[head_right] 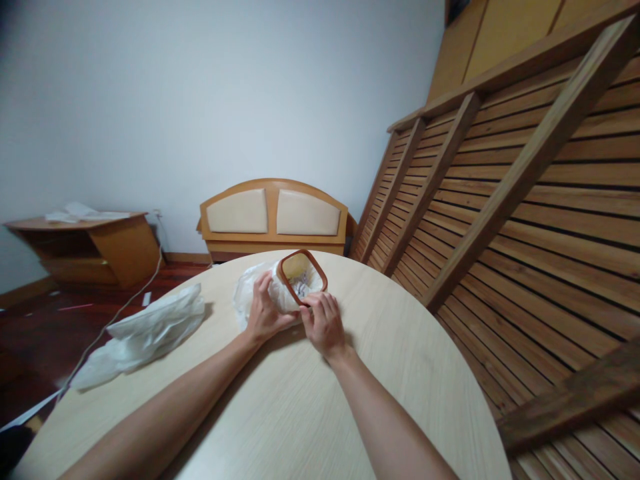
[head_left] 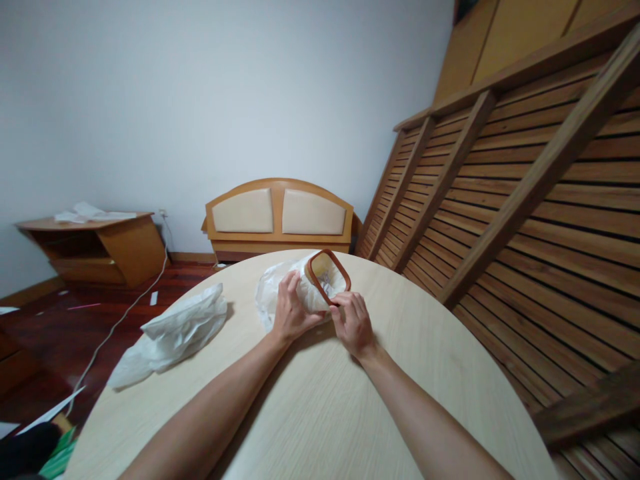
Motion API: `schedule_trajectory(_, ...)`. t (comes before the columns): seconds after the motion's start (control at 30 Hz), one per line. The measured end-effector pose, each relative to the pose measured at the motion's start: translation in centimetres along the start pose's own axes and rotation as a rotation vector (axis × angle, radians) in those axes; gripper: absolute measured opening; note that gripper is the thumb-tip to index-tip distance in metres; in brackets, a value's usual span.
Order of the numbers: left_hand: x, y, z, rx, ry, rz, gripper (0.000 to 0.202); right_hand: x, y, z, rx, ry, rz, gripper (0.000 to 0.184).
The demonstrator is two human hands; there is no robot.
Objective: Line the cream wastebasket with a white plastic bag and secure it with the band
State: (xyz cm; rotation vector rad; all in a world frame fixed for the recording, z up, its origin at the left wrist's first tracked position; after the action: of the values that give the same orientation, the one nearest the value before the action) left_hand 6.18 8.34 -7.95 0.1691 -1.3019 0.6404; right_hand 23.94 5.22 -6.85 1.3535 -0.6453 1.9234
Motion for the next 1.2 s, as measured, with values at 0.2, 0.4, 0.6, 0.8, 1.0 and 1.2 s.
schedule_trajectory(0.2,0.0,0.1,0.1,-0.001,-0.001,0.002,0.112,0.1,0.1,-0.1,-0.004,-0.033,0.012,0.008)
schedule_trajectory(0.4,0.2,-0.2,0.2,0.000,-0.024,0.024,0.108,0.1,-0.4,-0.1,-0.019,-0.059,-0.029,0.010)
schedule_trajectory(0.6,0.2,0.2,0.2,0.024,-0.073,0.090,0.109,-0.2,-1.4,-0.2,-0.059,-0.071,-0.120,0.012)
schedule_trajectory(0.8,-0.2,1.1,0.3,0.010,-0.097,0.217,0.112,-0.4,-2.3,-0.3,-0.123,-0.019,-0.219,0.016)
schedule_trajectory(1.0,-0.4,1.3,0.0,-0.074,-0.114,0.420,0.113,-0.8,-3.9,-0.6,-0.231,0.099,-0.372,0.022)
schedule_trajectory(1.2,-0.4,1.8,-0.3,-0.126,-0.150,0.521,0.111,-1.6,-5.1,-1.0,-0.364,0.252,-0.502,0.022)
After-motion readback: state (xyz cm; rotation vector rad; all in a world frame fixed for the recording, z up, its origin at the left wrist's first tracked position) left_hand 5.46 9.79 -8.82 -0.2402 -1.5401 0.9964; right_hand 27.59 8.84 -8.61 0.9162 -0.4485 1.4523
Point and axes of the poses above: each hand's wrist, its own x-axis towards the middle knuckle, its own z-axis out of the back of the hand, y = z × x, the point moved 1 cm from there along x, towards the middle knuckle, and after that the axes turned 11 degrees about -x, right-handed, at the moved point
